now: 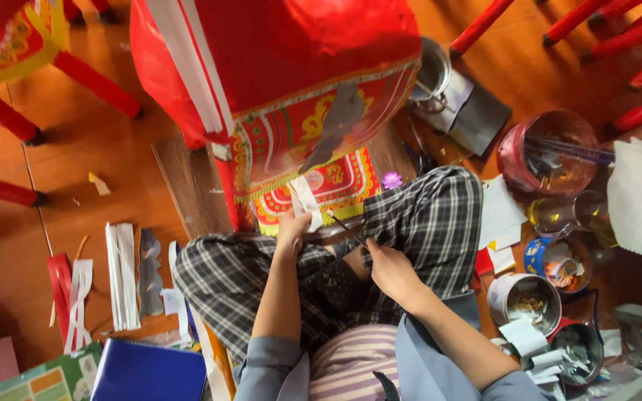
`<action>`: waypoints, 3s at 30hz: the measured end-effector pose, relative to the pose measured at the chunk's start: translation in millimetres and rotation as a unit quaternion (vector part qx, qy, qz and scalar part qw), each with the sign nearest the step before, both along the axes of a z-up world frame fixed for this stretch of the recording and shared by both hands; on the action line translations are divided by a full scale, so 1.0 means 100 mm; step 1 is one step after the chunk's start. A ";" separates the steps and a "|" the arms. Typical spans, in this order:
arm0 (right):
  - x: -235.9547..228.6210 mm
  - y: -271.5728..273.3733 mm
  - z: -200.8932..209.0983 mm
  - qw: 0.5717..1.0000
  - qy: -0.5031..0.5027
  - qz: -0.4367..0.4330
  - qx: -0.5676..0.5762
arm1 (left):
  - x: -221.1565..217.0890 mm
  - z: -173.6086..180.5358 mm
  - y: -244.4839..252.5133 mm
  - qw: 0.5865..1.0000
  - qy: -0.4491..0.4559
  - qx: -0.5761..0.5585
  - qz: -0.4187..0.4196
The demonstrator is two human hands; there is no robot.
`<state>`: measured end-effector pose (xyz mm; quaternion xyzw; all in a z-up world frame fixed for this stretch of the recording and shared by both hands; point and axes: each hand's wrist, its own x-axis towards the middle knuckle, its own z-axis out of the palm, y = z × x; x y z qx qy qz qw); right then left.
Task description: Decorating red paper horse figures with colorful paper ornaments and strips
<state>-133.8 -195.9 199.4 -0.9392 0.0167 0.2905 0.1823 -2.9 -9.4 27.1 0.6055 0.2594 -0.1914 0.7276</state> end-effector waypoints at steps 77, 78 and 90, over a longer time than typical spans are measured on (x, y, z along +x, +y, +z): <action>0.71 0.52 -0.39 0.982 -0.160 0.071 0.064 | 0.08 -0.98 -0.02 0.995 0.077 0.065 0.011; 0.74 0.55 -0.35 0.981 -0.170 0.080 0.057 | 0.08 -0.96 -0.02 0.995 0.076 0.069 0.009; 0.57 0.50 0.02 0.976 -0.198 0.060 0.066 | 0.15 0.08 0.07 0.984 0.127 -0.098 0.075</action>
